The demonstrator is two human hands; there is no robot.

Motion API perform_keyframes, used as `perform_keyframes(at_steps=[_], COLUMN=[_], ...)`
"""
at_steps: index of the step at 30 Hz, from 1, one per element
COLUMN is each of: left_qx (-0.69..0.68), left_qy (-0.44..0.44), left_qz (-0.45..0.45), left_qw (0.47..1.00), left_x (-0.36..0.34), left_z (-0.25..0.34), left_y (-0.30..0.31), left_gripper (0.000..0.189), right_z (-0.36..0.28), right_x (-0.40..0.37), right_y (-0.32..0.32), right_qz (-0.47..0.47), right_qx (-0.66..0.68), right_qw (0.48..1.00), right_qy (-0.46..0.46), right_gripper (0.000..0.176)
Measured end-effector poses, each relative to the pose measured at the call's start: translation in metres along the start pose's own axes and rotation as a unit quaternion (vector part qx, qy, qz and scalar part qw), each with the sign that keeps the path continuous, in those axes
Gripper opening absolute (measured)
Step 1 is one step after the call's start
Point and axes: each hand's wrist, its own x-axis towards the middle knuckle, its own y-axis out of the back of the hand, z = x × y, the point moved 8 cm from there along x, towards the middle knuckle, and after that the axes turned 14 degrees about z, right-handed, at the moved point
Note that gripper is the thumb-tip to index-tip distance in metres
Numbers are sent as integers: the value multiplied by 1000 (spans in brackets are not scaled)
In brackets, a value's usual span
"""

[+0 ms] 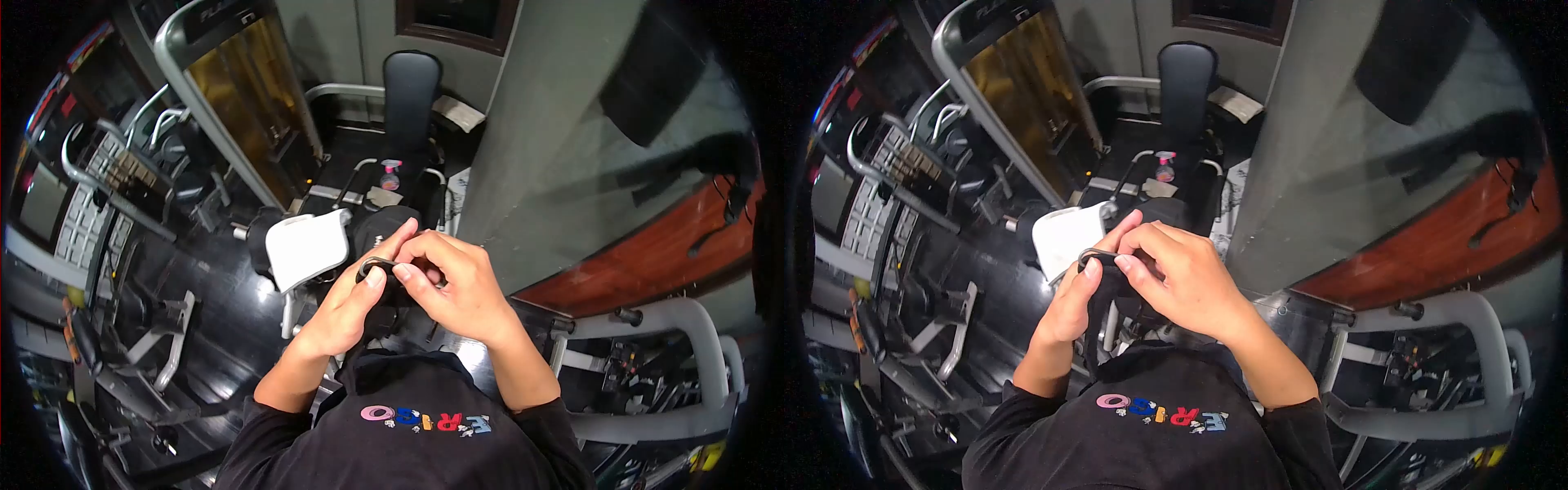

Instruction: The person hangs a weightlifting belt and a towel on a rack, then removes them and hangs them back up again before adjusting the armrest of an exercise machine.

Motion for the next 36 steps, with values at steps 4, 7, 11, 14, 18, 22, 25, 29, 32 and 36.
perform_keyframes(at_steps=[4, 7, 11, 14, 18, 22, 25, 29, 32, 36], left_qx=[36, 59, 128, 189, 197, 132, 34, 46, 80, -23], left_qy=[-127, -208, -247, -290, -336, -364, -258, -252, -226, -122], left_qz=[41, 104, 103, 45, -18, -39, -76, -120, -162, -156], left_qw=[990, 971, 955, 937, 921, 921, 962, 959, 957, 980], left_x=[21, 33, 50, 61, 80, 110, 143, 162, 187, 204], left_z=[10, 11, 14, 28, 39, 51, 41, 42, 20, 25], left_y=[-23, -43, -89, -130, -177, -230, -272, -325, -348, -370], left_gripper=[41, 17, 11, 11, 10, 12, 26, 66, 53, 38], right_z=[14, 27, 44, 48, 36, 39, 31, 16, 6, -10], right_x=[-16, -28, -43, -47, -47, -45, -34, -10, 20, 64], right_y=[43, 76, 118, 156, 199, 238, 289, 368, 431, 488], right_qz=[87, 147, 159, 170, 199, 211, 235, 298, 348, 376], right_qx=[19, 28, 24, -20, -97, -99, -198, -227, -271, -310], right_qw=[995, 986, 980, 982, 974, 972, 952, 925, 896, 871], right_qy=[-52, -72, -113, -81, 48, 18, 8, -59, 56, 68], right_gripper=[9, 9, 8, 11, 24, 31, 25, 22, 30, 43])
